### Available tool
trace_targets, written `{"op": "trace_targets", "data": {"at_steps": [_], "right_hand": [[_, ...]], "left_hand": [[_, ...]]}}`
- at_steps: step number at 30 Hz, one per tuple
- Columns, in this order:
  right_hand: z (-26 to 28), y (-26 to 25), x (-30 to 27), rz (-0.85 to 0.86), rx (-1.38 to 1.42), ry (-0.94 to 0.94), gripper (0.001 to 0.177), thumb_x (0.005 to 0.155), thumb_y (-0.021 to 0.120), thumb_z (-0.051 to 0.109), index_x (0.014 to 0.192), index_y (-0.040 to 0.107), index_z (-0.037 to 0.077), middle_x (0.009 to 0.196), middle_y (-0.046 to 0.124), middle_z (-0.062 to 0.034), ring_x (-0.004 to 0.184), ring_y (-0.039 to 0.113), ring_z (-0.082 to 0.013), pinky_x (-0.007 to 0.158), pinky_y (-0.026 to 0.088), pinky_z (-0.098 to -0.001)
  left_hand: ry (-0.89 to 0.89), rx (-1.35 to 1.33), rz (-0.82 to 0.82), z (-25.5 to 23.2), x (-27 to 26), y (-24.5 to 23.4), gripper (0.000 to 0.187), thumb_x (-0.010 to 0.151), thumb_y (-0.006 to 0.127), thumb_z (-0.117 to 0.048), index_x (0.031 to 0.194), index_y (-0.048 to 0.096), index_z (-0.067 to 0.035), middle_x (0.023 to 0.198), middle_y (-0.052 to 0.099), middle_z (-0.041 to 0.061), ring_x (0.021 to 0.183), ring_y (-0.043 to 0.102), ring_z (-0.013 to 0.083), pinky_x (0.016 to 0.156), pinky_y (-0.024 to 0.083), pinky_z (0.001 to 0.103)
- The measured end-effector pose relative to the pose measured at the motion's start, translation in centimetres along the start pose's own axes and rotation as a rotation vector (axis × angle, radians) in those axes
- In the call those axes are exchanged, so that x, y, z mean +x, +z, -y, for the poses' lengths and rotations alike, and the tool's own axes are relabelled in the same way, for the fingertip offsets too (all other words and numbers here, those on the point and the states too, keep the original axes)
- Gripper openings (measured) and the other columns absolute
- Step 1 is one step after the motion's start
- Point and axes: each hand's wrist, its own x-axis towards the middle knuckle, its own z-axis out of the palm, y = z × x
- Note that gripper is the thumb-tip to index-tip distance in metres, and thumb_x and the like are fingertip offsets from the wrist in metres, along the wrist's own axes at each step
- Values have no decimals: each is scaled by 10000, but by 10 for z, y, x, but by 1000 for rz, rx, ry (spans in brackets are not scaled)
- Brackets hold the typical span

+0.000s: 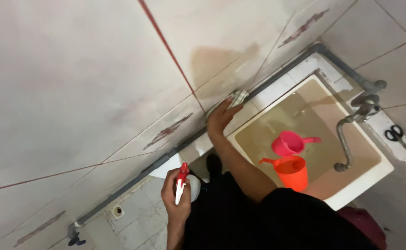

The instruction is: The person wipes the tiled wall above a sink using a cloth while holding a spray bottle. They repeatedly rub the same area of the wall, moving the cloth in circular and back-and-forth motions.

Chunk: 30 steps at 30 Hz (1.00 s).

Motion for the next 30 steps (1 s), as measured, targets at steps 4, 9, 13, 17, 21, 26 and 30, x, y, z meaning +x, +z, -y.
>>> {"op": "trace_targets", "data": {"at_steps": [4,9,13,17,21,26,30], "right_hand": [[79,-3,16,-63,175,19,712,1070,425,329,1558,137,-102,1585,255,-297,1447,311,-367,1202,234,-432],[114,9,-58,205,421,-366,687,1075,545,276,1583,173,1,1446,410,-259,1239,510,-339,1070,489,-463],[69,15,-38,142,186,-881,602,1114,521,228,1588,215,21,1464,430,-254,1305,512,-362,1133,455,-489],[18,16,17,-108,37,-693,521,1154,498,180,1594,257,41,1482,450,-249,1371,514,-385,1196,421,-514],[18,3,101,-345,400,332,544,1049,471,186,1536,271,50,1443,479,-182,1266,554,-328,1094,467,-483],[99,-11,126,-285,624,594,595,925,474,127,1496,316,77,1262,548,-177,1028,557,-302,805,499,-472],[169,-9,89,-139,673,92,674,1053,553,203,1618,204,93,1291,500,-125,984,471,-202,797,422,-376]], "left_hand": [[-5,6,28,-10,-1,15,340,842,558,80,1164,658,39,1052,699,103,973,664,169,901,501,282],[-72,-6,106,-5,-7,26,400,826,551,86,1211,647,37,1038,678,102,904,651,166,825,512,273],[-94,23,114,-8,-3,30,429,792,536,94,1200,655,32,1051,685,99,852,645,169,780,523,274],[46,47,75,-11,-4,23,404,813,552,95,1202,641,37,1071,693,103,948,663,176,875,517,278],[5,66,41,-10,-11,18,392,829,566,87,1204,667,33,1050,704,109,973,666,176,888,505,287],[-85,84,58,1,-19,20,396,808,584,67,1195,658,26,1038,723,106,929,677,161,841,522,284],[-31,123,121,-1,-20,29,361,815,602,68,1170,664,36,1033,717,112,899,671,164,826,525,279]]}}
